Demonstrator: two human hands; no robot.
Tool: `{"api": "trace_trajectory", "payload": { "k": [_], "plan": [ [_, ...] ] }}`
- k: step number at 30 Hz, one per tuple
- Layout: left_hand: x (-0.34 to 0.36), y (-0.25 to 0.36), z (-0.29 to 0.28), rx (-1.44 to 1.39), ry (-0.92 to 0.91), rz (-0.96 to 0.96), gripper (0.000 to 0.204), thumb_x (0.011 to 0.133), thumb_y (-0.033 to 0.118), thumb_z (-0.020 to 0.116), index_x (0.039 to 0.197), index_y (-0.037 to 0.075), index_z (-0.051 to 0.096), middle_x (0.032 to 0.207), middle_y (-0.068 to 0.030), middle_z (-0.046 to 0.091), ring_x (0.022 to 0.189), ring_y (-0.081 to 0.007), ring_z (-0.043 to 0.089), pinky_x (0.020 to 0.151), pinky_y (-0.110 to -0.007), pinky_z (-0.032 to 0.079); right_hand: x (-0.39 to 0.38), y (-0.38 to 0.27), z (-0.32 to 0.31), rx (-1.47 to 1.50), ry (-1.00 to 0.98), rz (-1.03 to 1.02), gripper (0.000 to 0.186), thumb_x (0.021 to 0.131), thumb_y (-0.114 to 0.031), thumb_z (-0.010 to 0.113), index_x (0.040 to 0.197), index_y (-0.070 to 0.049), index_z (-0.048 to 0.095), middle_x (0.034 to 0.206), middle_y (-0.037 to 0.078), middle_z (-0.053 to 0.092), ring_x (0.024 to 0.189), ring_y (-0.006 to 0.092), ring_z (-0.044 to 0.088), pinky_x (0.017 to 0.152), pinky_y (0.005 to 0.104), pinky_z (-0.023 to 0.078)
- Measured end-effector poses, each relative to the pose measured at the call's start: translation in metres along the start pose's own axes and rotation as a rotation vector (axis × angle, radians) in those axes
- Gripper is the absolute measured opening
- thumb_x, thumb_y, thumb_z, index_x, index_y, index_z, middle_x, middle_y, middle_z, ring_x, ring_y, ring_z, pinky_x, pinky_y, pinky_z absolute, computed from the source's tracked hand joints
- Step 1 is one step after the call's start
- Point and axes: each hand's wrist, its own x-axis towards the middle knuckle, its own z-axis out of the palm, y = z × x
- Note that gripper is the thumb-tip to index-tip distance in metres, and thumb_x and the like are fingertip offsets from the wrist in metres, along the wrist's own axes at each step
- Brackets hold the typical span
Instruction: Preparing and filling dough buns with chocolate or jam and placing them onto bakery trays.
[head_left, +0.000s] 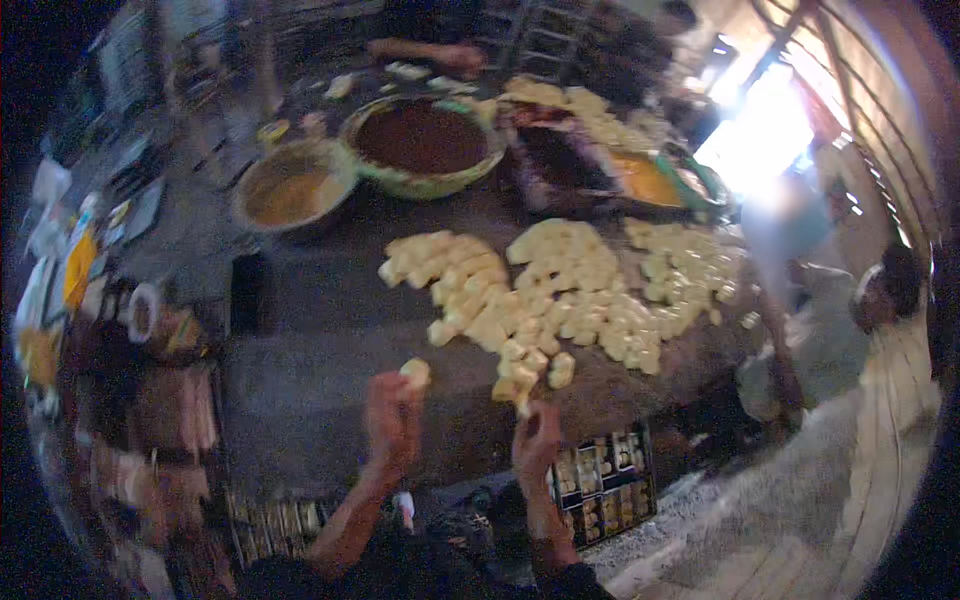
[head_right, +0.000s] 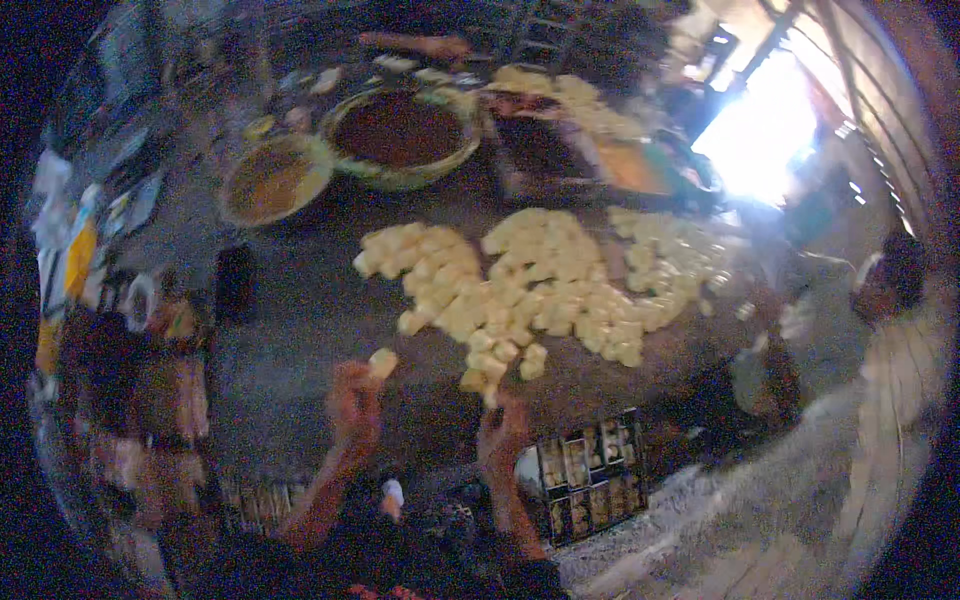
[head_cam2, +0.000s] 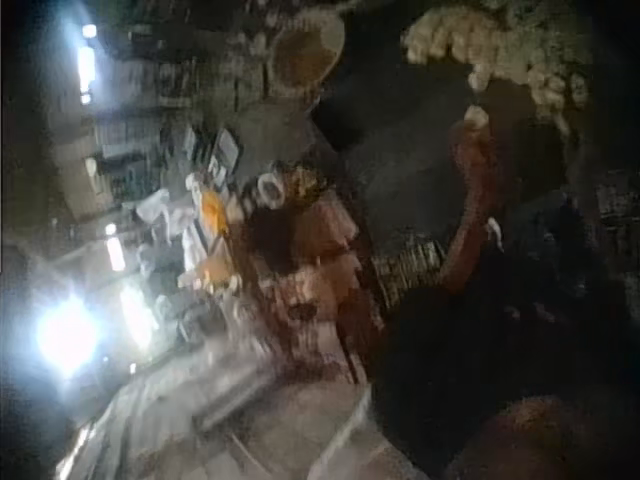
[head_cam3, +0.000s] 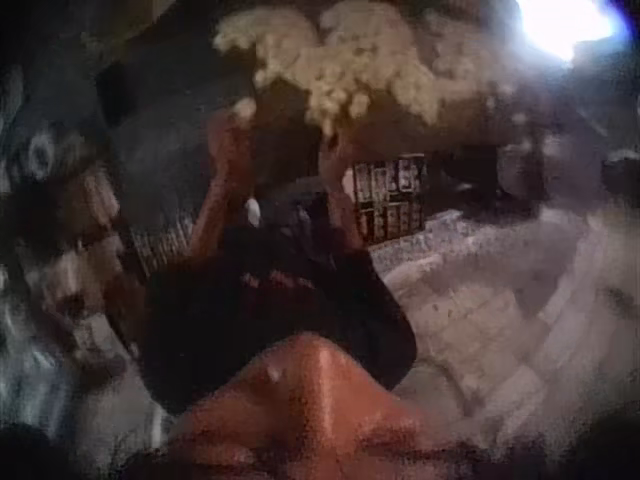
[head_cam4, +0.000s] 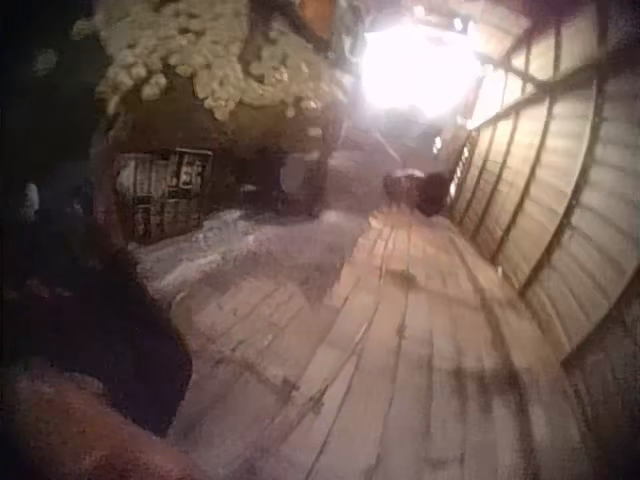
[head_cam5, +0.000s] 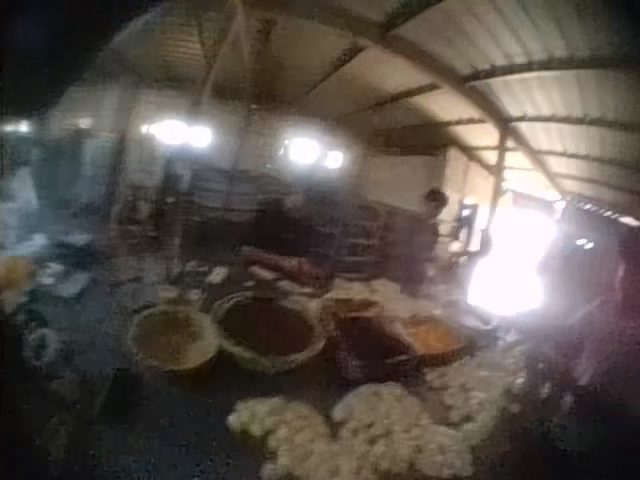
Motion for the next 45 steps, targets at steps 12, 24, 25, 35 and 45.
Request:
{"api": "trace_trajectory", "payload": {
  "k": [12,24,25,35,45],
  "plan": [
    [0.016,-0.038,-0.008,0.093,-0.218,-0.011,0.02,0.088,0.011,0.06,0.106,0.003,0.061,0.111,-0.0152,0.055,0.11,-0.033,0.049,0.095,-0.045,0.039,-0.017,-0.03,0.022,-0.183,-0.147,0.167,0.039,0.077,-0.009,0.072,0.108,-0.003,0.05,0.102,0.016,0.054,0.092,0.0349,0.059,0.076,0.0392,0.05],
    [0.022,-0.041,0.117,0.218,-0.709,0.617,0.041,0.078,0.001,0.056,0.118,0.008,0.055,0.123,-0.019,0.049,0.114,-0.038,0.045,0.097,-0.049,0.038,0.004,-0.052,-0.04,0.231,-0.256,0.326,0.03,0.079,-0.008,0.07,0.107,-0.001,0.061,0.098,0.015,0.061,0.093,0.0261,0.063,0.079,0.032,0.05],
    [0.025,-0.041,0.117,0.164,-0.687,0.553,0.04,0.078,0.002,0.056,0.118,0.008,0.055,0.121,-0.0195,0.048,0.113,-0.0389,0.044,0.096,-0.049,0.039,0.004,-0.059,-0.046,0.28,-0.243,0.348,0.029,0.08,-0.007,0.068,0.107,-0.002,0.062,0.098,0.013,0.061,0.093,0.0243,0.064,0.081,0.0316,0.051],
    [0.016,-0.025,0.078,-0.079,-0.396,0.047,0.047,0.071,-0.007,0.056,0.117,0.001,0.051,0.11,-0.0179,0.049,0.107,-0.0326,0.049,0.092,-0.043,0.041,0.003,-0.056,-0.032,0.467,-0.04,0.393,0.033,0.08,-0.012,0.072,0.109,-0.004,0.06,0.104,0.011,0.058,0.105,0.0198,0.058,0.082,0.0317,0.051],
    [0.034,-0.02,-0.007,-0.405,-0.5,-0.332,0.021,0.095,0.019,0.049,0.101,0.002,0.06,0.094,-0.0143,0.063,0.087,-0.025,0.062,0.08,-0.036,0.049,0.002,-0.086,0.004,0.319,-0.26,0.378,0.034,0.079,-0.011,0.074,0.11,-0.004,0.061,0.104,0.011,0.062,0.093,0.0178,0.062,0.076,0.0293,0.051]
  ]
}}
